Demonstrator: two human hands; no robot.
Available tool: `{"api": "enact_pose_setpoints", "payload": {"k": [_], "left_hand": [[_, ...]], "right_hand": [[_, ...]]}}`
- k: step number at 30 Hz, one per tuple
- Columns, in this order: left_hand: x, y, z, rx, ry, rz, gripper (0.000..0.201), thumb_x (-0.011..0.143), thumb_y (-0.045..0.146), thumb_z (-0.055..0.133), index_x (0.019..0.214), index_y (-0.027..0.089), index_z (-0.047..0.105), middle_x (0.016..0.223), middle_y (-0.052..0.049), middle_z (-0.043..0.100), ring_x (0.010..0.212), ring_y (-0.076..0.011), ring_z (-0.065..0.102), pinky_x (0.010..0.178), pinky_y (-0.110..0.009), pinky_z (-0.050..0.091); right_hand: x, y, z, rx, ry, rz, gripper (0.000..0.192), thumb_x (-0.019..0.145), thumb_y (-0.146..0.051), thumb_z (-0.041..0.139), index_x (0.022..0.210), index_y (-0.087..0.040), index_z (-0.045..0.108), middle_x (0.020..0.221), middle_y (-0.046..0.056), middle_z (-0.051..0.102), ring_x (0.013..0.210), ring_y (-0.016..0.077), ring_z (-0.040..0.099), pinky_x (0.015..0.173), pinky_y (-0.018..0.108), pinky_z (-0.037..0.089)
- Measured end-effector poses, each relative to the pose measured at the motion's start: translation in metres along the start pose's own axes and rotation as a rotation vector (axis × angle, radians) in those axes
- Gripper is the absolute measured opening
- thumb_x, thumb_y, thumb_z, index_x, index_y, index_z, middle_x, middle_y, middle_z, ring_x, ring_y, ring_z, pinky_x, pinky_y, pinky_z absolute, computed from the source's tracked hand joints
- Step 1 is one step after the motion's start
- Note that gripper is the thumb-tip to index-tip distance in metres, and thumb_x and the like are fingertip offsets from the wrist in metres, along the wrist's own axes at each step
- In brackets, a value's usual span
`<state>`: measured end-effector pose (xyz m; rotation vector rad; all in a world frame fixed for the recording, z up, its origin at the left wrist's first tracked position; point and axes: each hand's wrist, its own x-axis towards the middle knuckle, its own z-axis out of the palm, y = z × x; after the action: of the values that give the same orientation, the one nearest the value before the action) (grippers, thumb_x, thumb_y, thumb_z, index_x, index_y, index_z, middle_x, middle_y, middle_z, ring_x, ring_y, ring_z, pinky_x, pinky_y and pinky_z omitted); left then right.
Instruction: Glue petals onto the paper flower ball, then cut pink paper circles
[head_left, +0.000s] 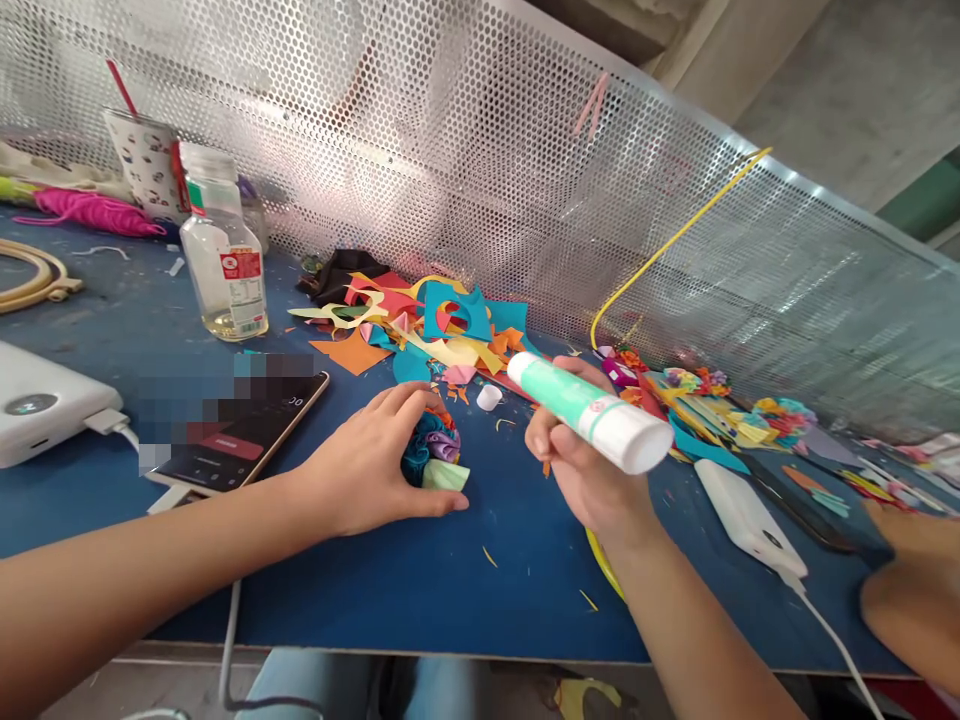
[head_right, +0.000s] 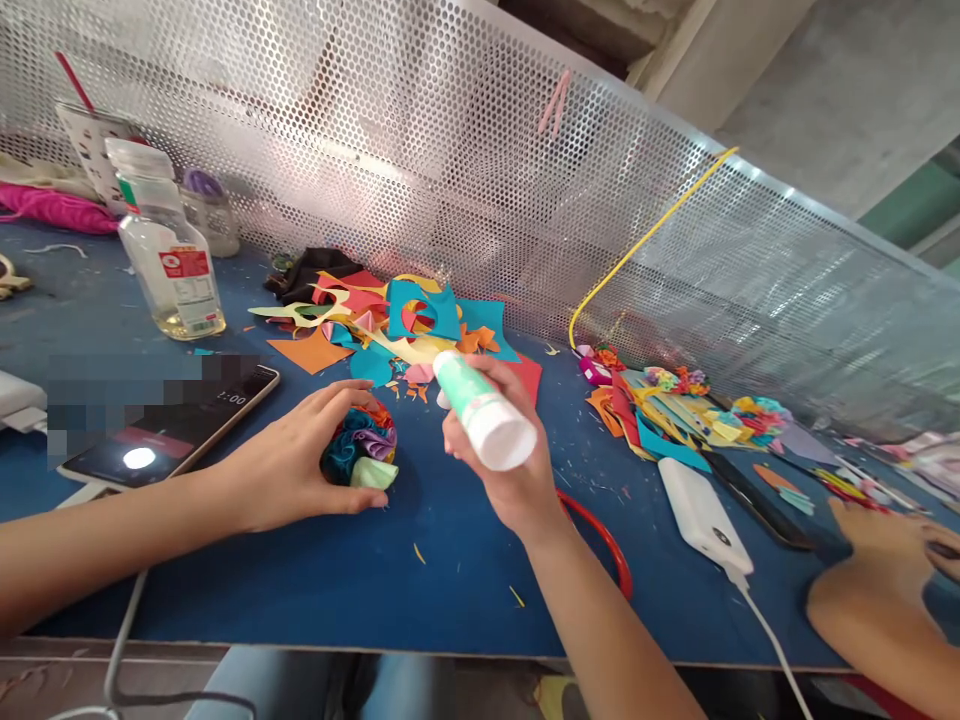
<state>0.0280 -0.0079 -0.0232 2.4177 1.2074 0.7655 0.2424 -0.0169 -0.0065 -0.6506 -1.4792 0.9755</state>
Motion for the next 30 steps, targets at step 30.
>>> {"api": "enact_pose_setpoints", "payload": {"k": [30], "left_hand": [[0.009, 0.0, 0.009, 0.244, -0.028, -0.009, 0.059, 0.065, 0.04, 0.063, 0.116, 0.021, 0.041, 0.125, -0.008, 0.05, 0.109, -0.0309, 0.052, 0.075, -0.041, 0.053]], "right_hand": [[-0.018, 0.032, 0.02, -0.559, 0.045, 0.156, 0.028, 0.078, -0.045, 0.057, 0.074, -0.019, 0.051, 0.048, -0.006, 0.046, 0.041, 0.0097, 0.043, 0.04, 0.023, 0.032]]}}
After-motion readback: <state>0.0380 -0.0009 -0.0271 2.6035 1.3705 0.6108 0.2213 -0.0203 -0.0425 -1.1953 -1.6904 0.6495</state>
